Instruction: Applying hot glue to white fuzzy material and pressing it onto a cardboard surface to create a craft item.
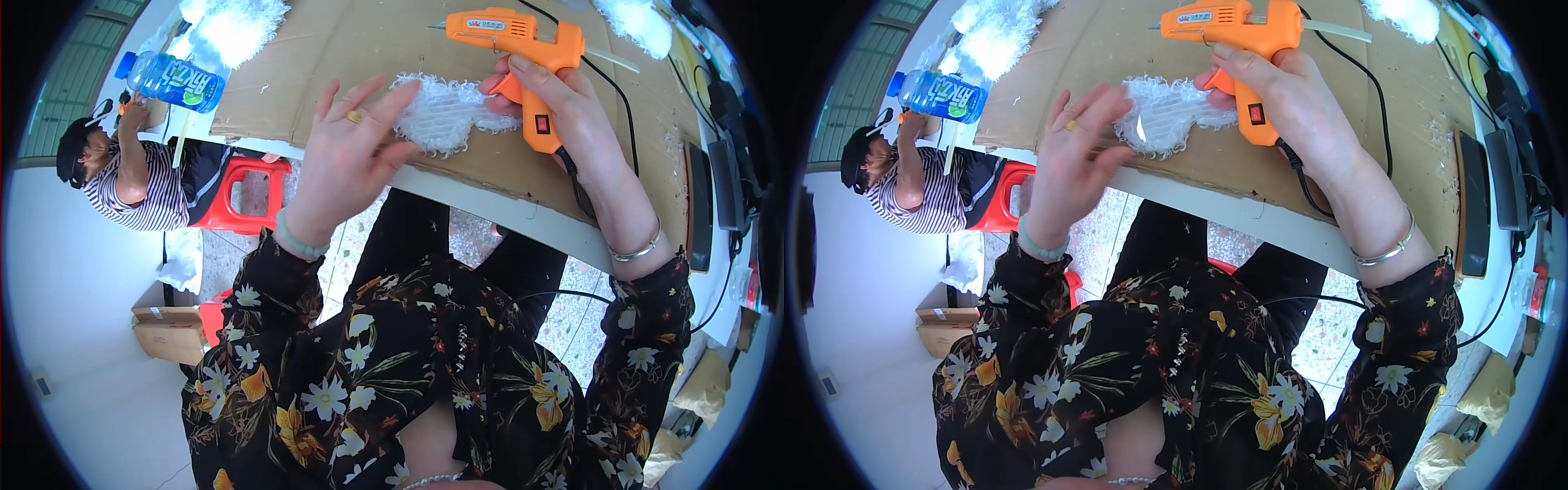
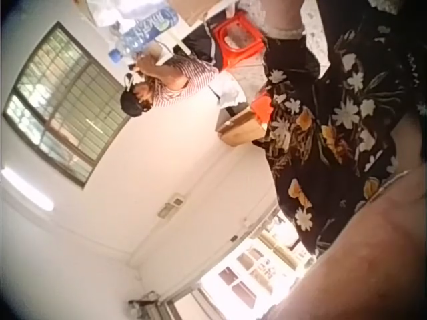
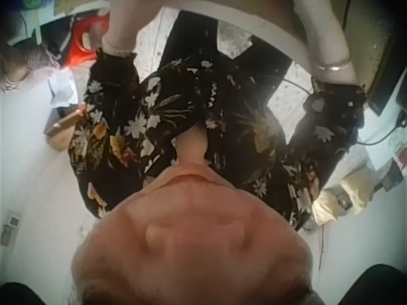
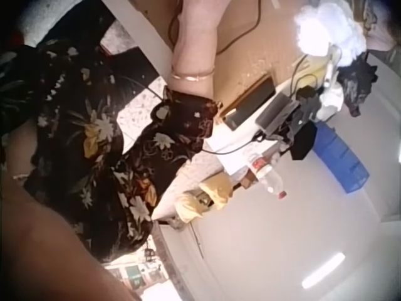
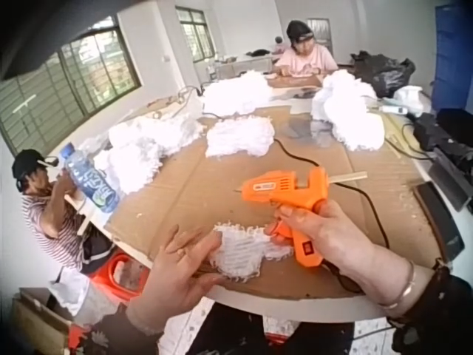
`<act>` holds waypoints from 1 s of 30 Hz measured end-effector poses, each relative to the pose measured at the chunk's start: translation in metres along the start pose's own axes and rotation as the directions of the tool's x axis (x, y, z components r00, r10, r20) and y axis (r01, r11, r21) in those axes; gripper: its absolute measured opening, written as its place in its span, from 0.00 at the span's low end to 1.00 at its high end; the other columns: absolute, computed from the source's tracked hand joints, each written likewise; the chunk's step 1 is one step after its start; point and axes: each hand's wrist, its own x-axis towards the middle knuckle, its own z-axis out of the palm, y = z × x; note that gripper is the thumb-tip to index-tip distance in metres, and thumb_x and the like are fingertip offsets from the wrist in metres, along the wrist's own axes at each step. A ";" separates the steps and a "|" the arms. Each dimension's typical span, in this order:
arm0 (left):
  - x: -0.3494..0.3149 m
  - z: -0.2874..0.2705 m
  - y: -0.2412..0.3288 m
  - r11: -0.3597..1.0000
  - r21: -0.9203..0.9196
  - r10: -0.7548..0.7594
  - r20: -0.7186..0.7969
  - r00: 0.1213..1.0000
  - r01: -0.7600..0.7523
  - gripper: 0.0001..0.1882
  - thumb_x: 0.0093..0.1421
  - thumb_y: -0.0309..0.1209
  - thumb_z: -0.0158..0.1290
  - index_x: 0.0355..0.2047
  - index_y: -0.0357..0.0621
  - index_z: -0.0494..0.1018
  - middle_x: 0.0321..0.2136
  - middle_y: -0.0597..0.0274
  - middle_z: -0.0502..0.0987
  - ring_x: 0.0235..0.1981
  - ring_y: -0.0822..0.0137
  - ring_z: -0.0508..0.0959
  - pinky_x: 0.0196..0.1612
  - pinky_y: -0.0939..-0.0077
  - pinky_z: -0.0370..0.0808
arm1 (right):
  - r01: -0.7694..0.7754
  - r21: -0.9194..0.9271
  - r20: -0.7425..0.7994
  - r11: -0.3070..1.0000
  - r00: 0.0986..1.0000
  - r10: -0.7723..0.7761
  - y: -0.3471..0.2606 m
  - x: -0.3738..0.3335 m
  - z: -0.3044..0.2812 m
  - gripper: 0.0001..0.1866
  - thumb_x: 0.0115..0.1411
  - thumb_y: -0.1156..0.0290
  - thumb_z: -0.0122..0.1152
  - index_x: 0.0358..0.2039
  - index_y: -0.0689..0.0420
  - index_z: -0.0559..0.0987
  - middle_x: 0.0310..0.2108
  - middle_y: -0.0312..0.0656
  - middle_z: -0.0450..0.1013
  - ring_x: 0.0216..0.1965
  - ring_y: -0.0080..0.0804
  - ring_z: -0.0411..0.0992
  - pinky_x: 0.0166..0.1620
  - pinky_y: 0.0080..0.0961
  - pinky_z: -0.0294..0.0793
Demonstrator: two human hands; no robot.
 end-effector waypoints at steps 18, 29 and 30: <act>-0.009 0.003 0.020 0.990 -0.136 0.022 -0.038 0.999 -0.027 0.33 0.55 0.43 0.58 0.58 0.45 0.63 0.58 0.50 0.66 0.54 0.54 0.72 0.62 0.46 0.55 | 0.000 -0.039 0.002 0.999 1.000 0.000 0.003 0.002 0.000 0.19 0.65 0.58 0.51 0.46 0.62 0.73 0.38 0.45 0.77 0.39 0.25 0.74 0.47 0.23 0.73; -0.026 -0.002 0.010 0.964 -0.256 0.001 -0.236 0.972 -0.063 0.37 0.58 0.53 0.52 0.60 0.40 0.60 0.56 0.41 0.67 0.56 0.49 0.71 0.64 0.47 0.51 | 0.020 -0.046 0.014 0.999 1.000 -0.019 0.003 0.003 -0.002 0.20 0.65 0.58 0.51 0.48 0.62 0.72 0.38 0.45 0.77 0.40 0.25 0.75 0.46 0.21 0.73; -0.026 0.002 0.009 0.951 -0.310 -0.052 -0.218 0.975 -0.018 0.40 0.58 0.53 0.53 0.60 0.38 0.57 0.57 0.42 0.66 0.55 0.48 0.72 0.64 0.47 0.51 | 0.021 -0.041 0.005 0.999 1.000 -0.021 0.004 0.004 -0.001 0.20 0.65 0.58 0.51 0.48 0.62 0.72 0.38 0.46 0.77 0.41 0.25 0.75 0.46 0.21 0.73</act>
